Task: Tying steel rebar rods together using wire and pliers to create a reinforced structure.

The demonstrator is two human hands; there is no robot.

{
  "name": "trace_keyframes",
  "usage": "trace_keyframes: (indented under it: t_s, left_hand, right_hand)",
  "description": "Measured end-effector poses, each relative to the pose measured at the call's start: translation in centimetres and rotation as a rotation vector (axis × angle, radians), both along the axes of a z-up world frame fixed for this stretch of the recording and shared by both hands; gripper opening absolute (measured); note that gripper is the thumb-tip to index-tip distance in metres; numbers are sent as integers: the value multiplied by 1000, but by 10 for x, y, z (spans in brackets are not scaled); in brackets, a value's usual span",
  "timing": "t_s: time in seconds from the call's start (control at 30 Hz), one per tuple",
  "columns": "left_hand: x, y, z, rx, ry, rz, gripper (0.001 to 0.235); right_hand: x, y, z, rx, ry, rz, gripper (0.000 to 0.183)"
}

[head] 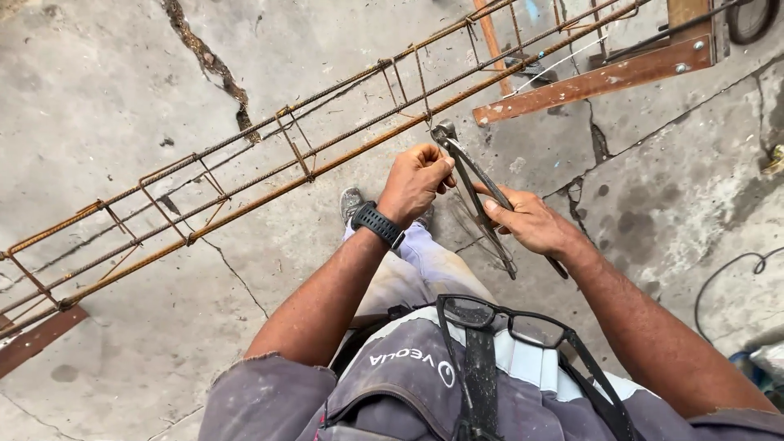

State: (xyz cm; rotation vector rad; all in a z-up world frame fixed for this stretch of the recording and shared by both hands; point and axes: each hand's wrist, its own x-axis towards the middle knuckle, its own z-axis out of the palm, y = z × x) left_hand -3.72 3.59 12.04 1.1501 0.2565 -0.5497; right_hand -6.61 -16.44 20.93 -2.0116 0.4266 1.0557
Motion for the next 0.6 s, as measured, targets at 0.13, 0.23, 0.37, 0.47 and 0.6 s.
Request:
trace_keyframes:
  t_s: [0.13,0.23,0.37,0.47,0.6]
  left_hand:
    - [4,3,-4,51,-37,-50,13]
    - [1,-1,-35,215,-85,-117,14]
    - [6,7,-18,257,-127,-139,18]
    - [8,15,-3,316,-83,-167,23]
    - [4,-1,-30,316,-96,-187,21]
  right_hand:
    - [8,16,18,-1,68,6,50]
    - [6,14,17,-5,83,11,49]
    - [8,28,27,-11,102,39,51]
    - [6,31,24,43,94,-69,50]
    - [2,36,23,72,95,-118,49]
